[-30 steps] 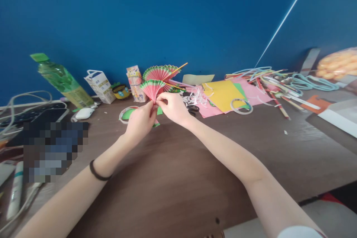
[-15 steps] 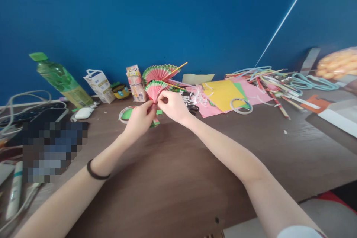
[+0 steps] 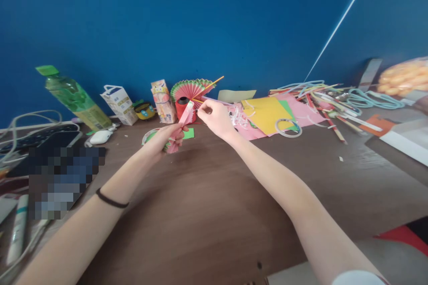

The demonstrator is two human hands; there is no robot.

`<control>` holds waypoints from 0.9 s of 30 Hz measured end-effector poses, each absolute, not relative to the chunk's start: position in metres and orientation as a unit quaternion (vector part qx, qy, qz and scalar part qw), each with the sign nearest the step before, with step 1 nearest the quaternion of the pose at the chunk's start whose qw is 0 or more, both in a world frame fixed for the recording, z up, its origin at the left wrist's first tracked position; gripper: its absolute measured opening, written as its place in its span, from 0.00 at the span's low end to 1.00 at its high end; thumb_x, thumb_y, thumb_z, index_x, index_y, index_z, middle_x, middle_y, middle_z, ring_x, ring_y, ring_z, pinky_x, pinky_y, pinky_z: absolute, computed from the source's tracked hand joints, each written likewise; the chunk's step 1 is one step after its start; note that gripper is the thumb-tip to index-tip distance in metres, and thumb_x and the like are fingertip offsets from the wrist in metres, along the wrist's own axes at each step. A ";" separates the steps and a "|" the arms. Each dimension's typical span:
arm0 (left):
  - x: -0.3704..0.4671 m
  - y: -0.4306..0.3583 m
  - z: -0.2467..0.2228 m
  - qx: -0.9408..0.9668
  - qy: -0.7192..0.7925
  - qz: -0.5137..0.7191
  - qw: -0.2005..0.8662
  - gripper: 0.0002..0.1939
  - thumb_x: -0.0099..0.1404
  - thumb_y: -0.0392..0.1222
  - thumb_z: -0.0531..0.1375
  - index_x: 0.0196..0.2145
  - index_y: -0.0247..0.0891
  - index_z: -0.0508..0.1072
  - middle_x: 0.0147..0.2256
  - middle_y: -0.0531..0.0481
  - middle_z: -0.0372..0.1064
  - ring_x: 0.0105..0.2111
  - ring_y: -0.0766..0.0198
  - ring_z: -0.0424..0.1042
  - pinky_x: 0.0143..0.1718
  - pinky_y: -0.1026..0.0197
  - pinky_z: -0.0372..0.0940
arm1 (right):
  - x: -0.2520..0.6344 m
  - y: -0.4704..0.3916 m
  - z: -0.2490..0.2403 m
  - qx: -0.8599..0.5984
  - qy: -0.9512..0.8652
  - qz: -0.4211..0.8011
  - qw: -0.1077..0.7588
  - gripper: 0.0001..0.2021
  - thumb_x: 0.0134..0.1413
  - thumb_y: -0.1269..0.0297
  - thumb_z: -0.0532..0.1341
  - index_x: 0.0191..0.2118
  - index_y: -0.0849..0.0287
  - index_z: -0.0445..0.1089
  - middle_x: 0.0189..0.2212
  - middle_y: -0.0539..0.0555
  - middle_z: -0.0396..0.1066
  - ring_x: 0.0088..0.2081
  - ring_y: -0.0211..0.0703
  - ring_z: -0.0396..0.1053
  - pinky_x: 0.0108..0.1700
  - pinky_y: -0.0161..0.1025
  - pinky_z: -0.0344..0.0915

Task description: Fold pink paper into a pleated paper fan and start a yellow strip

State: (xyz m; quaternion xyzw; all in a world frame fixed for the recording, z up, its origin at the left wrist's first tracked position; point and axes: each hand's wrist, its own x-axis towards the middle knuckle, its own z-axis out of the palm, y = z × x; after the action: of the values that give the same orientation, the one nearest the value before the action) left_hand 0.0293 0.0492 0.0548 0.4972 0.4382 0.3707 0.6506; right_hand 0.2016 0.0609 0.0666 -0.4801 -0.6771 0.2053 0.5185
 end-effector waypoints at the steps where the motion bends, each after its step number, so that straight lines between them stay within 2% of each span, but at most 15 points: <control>1: 0.029 0.050 0.054 0.499 0.440 0.368 0.649 0.09 0.60 0.44 0.55 0.27 0.35 0.67 0.16 0.60 0.46 0.13 0.76 0.51 0.14 0.71 0.48 | 0.202 0.061 0.067 -0.474 -0.680 0.209 0.518 0.04 0.45 0.68 0.56 0.23 0.60 0.64 0.24 0.51 0.69 0.28 0.39 0.66 0.34 0.38 0.61; 7: 0.027 0.053 0.052 0.499 0.452 0.355 0.648 0.07 0.59 0.41 0.53 0.27 0.37 0.66 0.16 0.60 0.47 0.13 0.75 0.49 0.13 0.71 0.46 | 0.212 0.067 0.071 -0.480 -0.662 0.187 0.545 0.05 0.47 0.68 0.55 0.24 0.58 0.64 0.24 0.51 0.70 0.30 0.40 0.68 0.36 0.40 0.64; 13: 0.026 0.056 0.054 0.458 0.448 0.372 0.671 0.07 0.58 0.38 0.51 0.24 0.35 0.65 0.14 0.60 0.47 0.13 0.75 0.51 0.15 0.71 0.50 | 0.236 0.081 0.073 -0.546 -0.570 0.165 0.592 0.04 0.47 0.69 0.53 0.26 0.58 0.63 0.26 0.51 0.70 0.28 0.40 0.70 0.33 0.40 0.64; 15: 0.026 0.056 0.055 0.434 0.443 0.376 0.689 0.08 0.58 0.37 0.51 0.24 0.35 0.65 0.14 0.59 0.48 0.13 0.75 0.51 0.16 0.71 0.52 | 0.245 0.085 0.072 -0.587 -0.570 0.154 0.554 0.05 0.45 0.71 0.53 0.24 0.58 0.64 0.25 0.52 0.70 0.27 0.41 0.69 0.32 0.40 0.63; 19: 0.026 0.056 0.057 0.396 0.439 0.380 0.711 0.10 0.60 0.36 0.49 0.24 0.33 0.67 0.14 0.58 0.51 0.13 0.75 0.53 0.16 0.71 0.54 | 0.262 0.091 0.067 -0.681 -0.589 0.157 0.407 0.06 0.44 0.71 0.54 0.22 0.60 0.66 0.22 0.55 0.70 0.28 0.45 0.69 0.33 0.41 0.62; 22: 0.024 0.055 0.059 0.376 0.432 0.396 0.718 0.11 0.61 0.36 0.50 0.27 0.31 0.70 0.16 0.56 0.55 0.14 0.75 0.56 0.17 0.70 0.57 | 0.272 0.094 0.060 -0.721 -0.615 0.109 0.302 0.06 0.44 0.71 0.56 0.22 0.60 0.68 0.23 0.57 0.71 0.29 0.48 0.69 0.32 0.42 0.61; 24: 0.024 0.055 0.059 0.363 0.438 0.412 0.712 0.10 0.60 0.35 0.52 0.29 0.31 0.72 0.17 0.55 0.59 0.16 0.74 0.59 0.19 0.70 0.60 | 0.275 0.095 0.057 -0.718 -0.628 0.069 0.292 0.06 0.43 0.73 0.55 0.25 0.60 0.69 0.27 0.58 0.73 0.31 0.49 0.69 0.34 0.42 0.61; 27: 0.023 0.058 0.058 0.354 0.450 0.436 0.694 0.10 0.60 0.34 0.52 0.31 0.31 0.73 0.23 0.49 0.68 0.22 0.70 0.67 0.22 0.68 0.62 | 0.274 0.095 0.055 -0.696 -0.636 0.052 0.329 0.12 0.43 0.77 0.53 0.32 0.60 0.71 0.30 0.58 0.74 0.34 0.47 0.70 0.35 0.41 0.62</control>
State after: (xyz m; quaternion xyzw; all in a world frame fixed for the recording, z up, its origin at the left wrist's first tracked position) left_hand 0.0233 0.0576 0.0582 0.3541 0.4499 0.4362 0.6942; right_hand 0.2737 0.0952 0.0553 -0.6964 -0.6356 0.0522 0.3292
